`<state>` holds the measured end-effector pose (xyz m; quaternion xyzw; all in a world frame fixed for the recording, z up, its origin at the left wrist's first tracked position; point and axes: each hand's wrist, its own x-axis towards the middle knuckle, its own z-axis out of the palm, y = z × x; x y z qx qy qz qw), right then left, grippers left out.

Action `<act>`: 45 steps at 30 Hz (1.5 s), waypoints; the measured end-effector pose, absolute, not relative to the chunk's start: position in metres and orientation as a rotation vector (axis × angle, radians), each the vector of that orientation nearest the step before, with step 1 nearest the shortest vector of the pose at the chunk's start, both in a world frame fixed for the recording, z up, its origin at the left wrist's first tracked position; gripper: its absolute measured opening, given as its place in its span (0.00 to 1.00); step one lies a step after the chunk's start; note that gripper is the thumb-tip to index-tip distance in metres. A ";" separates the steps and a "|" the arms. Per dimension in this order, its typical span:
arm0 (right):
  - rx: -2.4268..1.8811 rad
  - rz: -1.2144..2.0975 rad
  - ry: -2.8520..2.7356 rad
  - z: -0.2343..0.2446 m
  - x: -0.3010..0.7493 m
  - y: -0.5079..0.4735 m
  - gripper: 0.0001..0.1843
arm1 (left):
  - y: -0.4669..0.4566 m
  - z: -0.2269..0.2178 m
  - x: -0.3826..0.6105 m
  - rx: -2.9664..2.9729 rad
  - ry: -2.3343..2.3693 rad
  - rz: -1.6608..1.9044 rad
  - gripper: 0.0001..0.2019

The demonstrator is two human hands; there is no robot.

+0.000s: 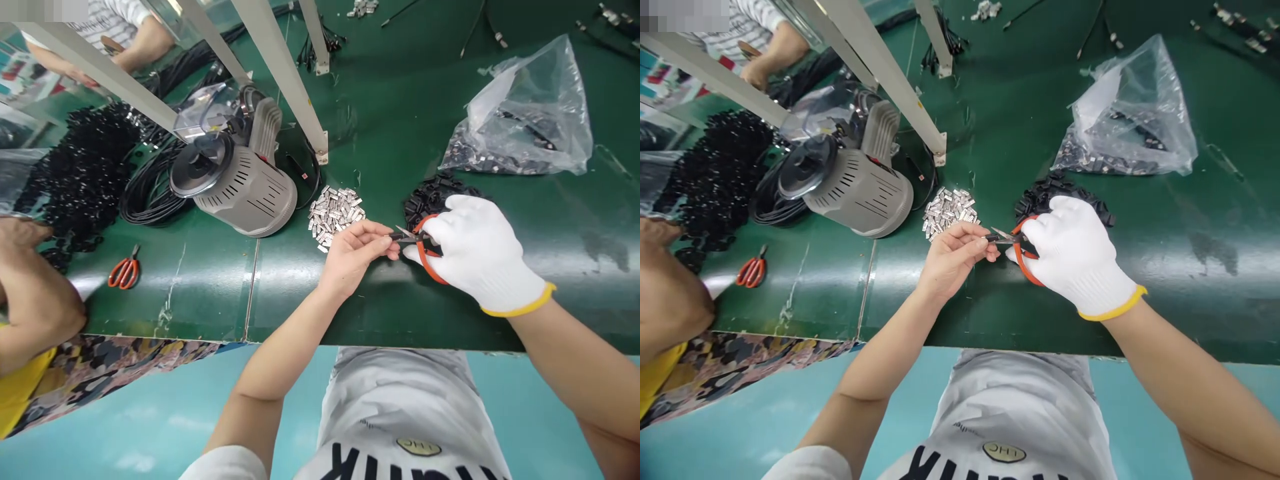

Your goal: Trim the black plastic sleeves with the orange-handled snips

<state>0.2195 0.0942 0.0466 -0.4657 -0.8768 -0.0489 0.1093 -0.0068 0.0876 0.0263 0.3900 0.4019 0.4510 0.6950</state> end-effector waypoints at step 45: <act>-1.467 0.200 -2.520 0.035 0.220 0.079 0.26 | 0.077 0.025 -0.005 1.234 0.988 1.265 0.07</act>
